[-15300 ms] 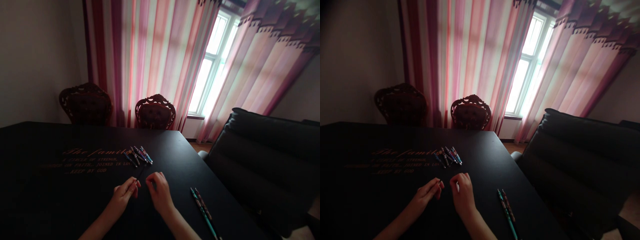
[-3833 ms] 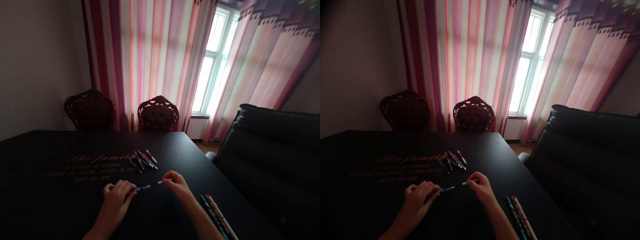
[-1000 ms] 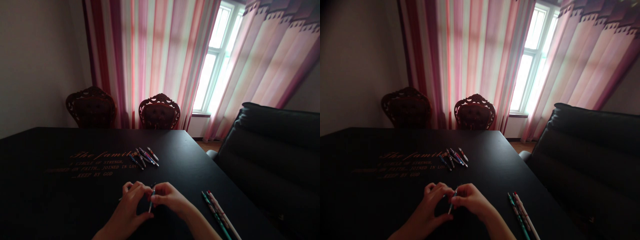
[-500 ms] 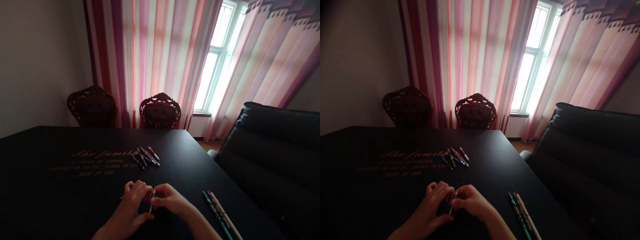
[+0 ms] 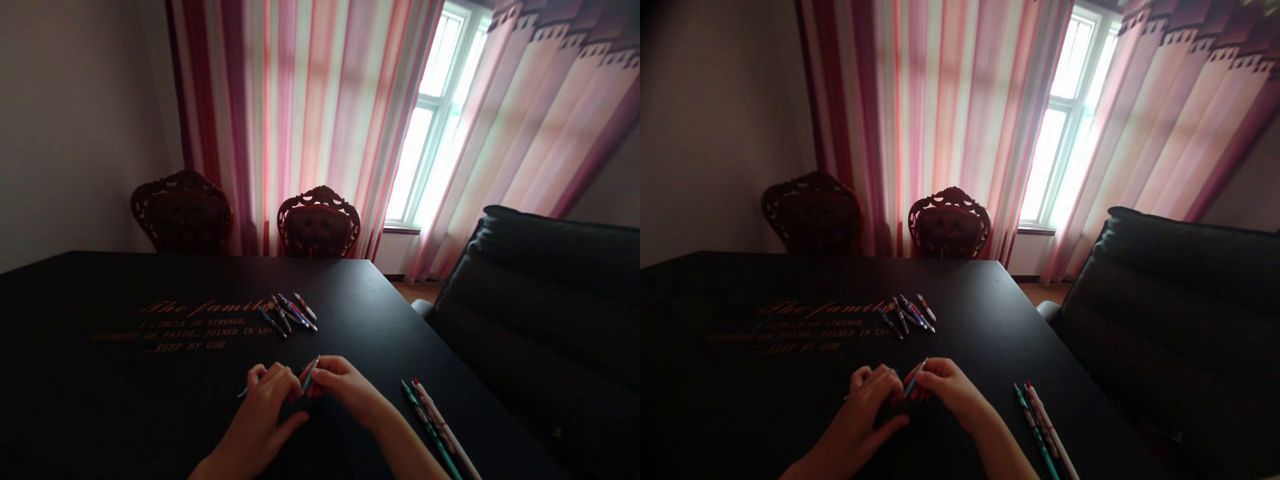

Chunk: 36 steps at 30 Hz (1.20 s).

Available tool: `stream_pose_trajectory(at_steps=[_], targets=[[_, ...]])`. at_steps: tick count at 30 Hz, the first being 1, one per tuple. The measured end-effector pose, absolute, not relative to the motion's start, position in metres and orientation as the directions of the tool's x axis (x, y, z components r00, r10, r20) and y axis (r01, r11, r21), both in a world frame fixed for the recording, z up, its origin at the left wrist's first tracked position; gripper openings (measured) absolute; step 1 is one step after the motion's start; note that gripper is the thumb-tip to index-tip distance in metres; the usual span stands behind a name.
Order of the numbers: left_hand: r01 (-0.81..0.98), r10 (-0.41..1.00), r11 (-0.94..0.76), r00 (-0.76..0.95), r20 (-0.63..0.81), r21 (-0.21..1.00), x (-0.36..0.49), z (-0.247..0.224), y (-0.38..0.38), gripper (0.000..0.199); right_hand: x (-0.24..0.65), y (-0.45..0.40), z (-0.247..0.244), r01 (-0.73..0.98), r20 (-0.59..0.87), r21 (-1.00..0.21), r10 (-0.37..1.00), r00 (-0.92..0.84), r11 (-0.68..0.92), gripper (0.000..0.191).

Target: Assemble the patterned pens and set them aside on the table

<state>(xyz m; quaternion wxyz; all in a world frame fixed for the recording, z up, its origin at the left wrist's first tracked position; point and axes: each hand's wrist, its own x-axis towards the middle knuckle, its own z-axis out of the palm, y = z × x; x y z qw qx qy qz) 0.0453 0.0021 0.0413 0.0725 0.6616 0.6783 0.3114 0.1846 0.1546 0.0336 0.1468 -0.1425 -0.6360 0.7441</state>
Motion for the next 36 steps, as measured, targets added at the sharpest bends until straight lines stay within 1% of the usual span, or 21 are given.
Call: stream_pose_trajectory(at_steps=[2, 4, 5, 8, 12, 15, 18, 20, 22, 25, 27, 28, 30, 31, 33, 36], targets=[[0.839, 0.928, -0.033, -0.176, 0.329, 0.543, 0.043, 0.039, 0.003, 0.024, 0.184, 0.153, 0.032, -0.029, -0.042, -0.987, 0.423, -0.905, -0.159, 0.035], [0.828, 0.932, -0.036, -0.174, 0.317, 0.560, 0.042, 0.041, 0.003, 0.034, 0.183, 0.151, 0.031, -0.008, -0.061, -0.986, 0.400, -0.915, -0.167, 0.035], [0.823, 0.940, -0.043, -0.159, 0.302, 0.566, 0.042, 0.044, 0.002, 0.036, 0.183, 0.150, 0.030, 0.004, -0.068, -0.986, 0.381, -0.922, -0.167, 0.036], [0.808, 0.952, -0.047, -0.141, 0.271, 0.587, 0.045, 0.051, 0.002, 0.034, 0.183, 0.147, 0.029, 0.030, -0.083, -0.987, 0.350, -0.933, -0.155, 0.039], [0.783, 0.955, -0.043, -0.151, 0.257, 0.620, 0.046, 0.051, 0.001, 0.045, 0.184, 0.145, 0.029, 0.057, -0.111, -0.986, 0.365, -0.925, -0.156, 0.042], [0.778, 0.955, -0.038, -0.156, 0.252, 0.627, 0.044, 0.045, 0.002, 0.040, 0.183, 0.145, 0.029, 0.059, -0.110, -0.987, 0.349, -0.931, -0.152, 0.043], [0.786, 0.950, -0.020, -0.178, 0.258, 0.618, 0.044, 0.041, 0.002, 0.042, 0.182, 0.145, 0.026, 0.046, -0.088, -0.990, 0.332, -0.939, -0.131, 0.048], [0.791, 0.947, -0.006, -0.191, 0.257, 0.611, 0.045, 0.040, 0.001, 0.042, 0.180, 0.145, 0.025, 0.034, -0.072, -0.993, 0.350, -0.934, -0.114, 0.048], [0.789, 0.946, -0.008, -0.192, 0.259, 0.614, 0.047, 0.037, 0.001, 0.042, 0.179, 0.145, 0.026, 0.027, -0.066, -0.994, 0.377, -0.924, -0.108, 0.044], [0.764, 0.939, -0.034, -0.196, 0.283, 0.644, 0.048, 0.026, 0.002, 0.046, 0.178, 0.144, 0.030, 0.022, -0.067, -0.993, 0.397, -0.916, -0.117, 0.042], [0.738, 0.927, -0.033, -0.229, 0.296, 0.674, 0.047, 0.014, 0.002, 0.054, 0.177, 0.142, 0.032, 0.019, -0.068, -0.992, 0.414, -0.908, -0.122, 0.043], [0.726, 0.922, -0.022, -0.251, 0.295, 0.687, 0.046, 0.008, 0.003, 0.061, 0.176, 0.141, 0.033, 0.016, -0.067, -0.992, 0.425, -0.903, -0.122, 0.043], [0.708, 0.924, 0.015, -0.280, 0.262, 0.706, 0.043, 0.000, 0.003, 0.074, 0.175, 0.139, 0.034, 0.011, -0.064, -0.993, 0.444, -0.894, -0.120, 0.042], [0.705, 0.929, 0.035, -0.283, 0.236, 0.709, 0.042, -0.002, 0.003, 0.077, 0.175, 0.138, 0.034, 0.007, -0.060, -0.993, 0.452, -0.890, -0.119, 0.042], [0.709, 0.940, 0.061, -0.277, 0.198, 0.703, 0.041, -0.001, 0.002, 0.076, 0.174, 0.138, 0.033, 0.000, -0.056, -0.993, 0.466, -0.883, -0.120, 0.042], [0.721, 0.942, 0.042, -0.258, 0.212, 0.691, 0.042, 0.006, 0.002, 0.068, 0.173, 0.138, 0.032, -0.006, -0.058, -0.992, 0.497, -0.866, -0.126, 0.043]])
